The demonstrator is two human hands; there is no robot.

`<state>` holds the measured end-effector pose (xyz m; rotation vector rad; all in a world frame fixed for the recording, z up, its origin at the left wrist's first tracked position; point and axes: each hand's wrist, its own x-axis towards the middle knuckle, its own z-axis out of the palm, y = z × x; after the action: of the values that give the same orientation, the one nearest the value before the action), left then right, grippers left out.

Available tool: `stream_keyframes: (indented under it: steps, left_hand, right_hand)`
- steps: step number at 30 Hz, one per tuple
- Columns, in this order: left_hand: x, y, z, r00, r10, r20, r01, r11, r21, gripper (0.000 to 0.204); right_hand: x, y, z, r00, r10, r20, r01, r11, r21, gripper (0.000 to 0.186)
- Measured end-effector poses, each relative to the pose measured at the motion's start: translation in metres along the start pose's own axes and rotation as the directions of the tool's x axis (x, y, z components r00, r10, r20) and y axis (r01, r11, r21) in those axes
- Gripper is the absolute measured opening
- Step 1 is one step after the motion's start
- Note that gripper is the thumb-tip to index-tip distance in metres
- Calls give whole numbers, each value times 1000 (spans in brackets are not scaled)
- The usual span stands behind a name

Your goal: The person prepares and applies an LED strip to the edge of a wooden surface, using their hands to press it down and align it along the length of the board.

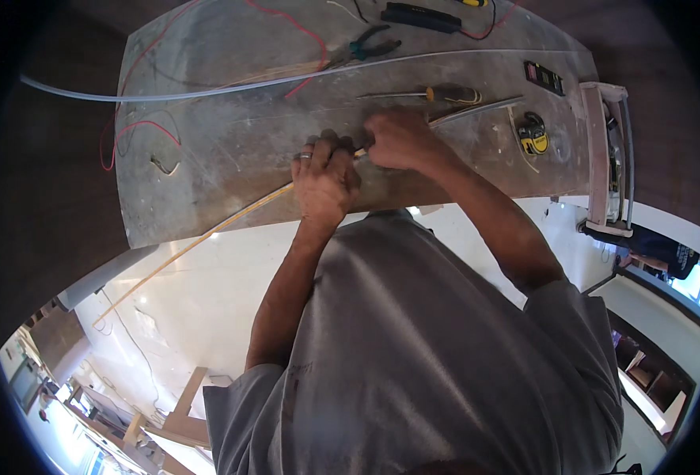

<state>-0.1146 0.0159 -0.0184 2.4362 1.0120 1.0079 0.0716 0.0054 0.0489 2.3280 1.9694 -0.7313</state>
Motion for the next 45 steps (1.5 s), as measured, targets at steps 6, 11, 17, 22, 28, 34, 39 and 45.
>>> stream_keyframes:
  steps: [6, 11, 17, 22, 28, 34, 39, 45]
  left_hand:
    - [0, 1, -4, 994, -49, 99, 48, 999, 17, 25]
    - [18, -15, -12, 972, -105, 210, 149, 968, -204, 17]
    - [80, -6, -43, 788, -217, 576, 360, 921, -146, 18]
    - [93, -13, -30, 715, -145, 684, 231, 972, -35, 19]
    - [97, -6, -20, 645, -142, 751, 180, 983, 31, 18]
    - [105, 10, -27, 607, -167, 777, 97, 986, 137, 18]
    - [112, 13, -28, 571, -142, 808, 40, 989, 146, 21]
    - [109, 3, -18, 604, -149, 783, 128, 988, 89, 28]
  right_hand:
    - [3, -6, -16, 994, -52, 94, 49, 998, 30, 25]
    - [3, -15, -30, 988, -34, 153, 49, 994, -94, 30]
    - [12, -4, -17, 978, -120, 172, 117, 993, 24, 31]
    - [16, -7, -14, 981, 7, 194, -1, 1000, -31, 35]
    - [13, 15, -21, 982, -31, 188, 21, 998, 58, 45]
    - [14, 40, -20, 974, -141, 177, 128, 988, 87, 40]
    - [20, 27, -24, 931, -247, 267, 254, 967, 8, 31]
    - [18, 2, -31, 959, -200, 200, 209, 977, -26, 27]
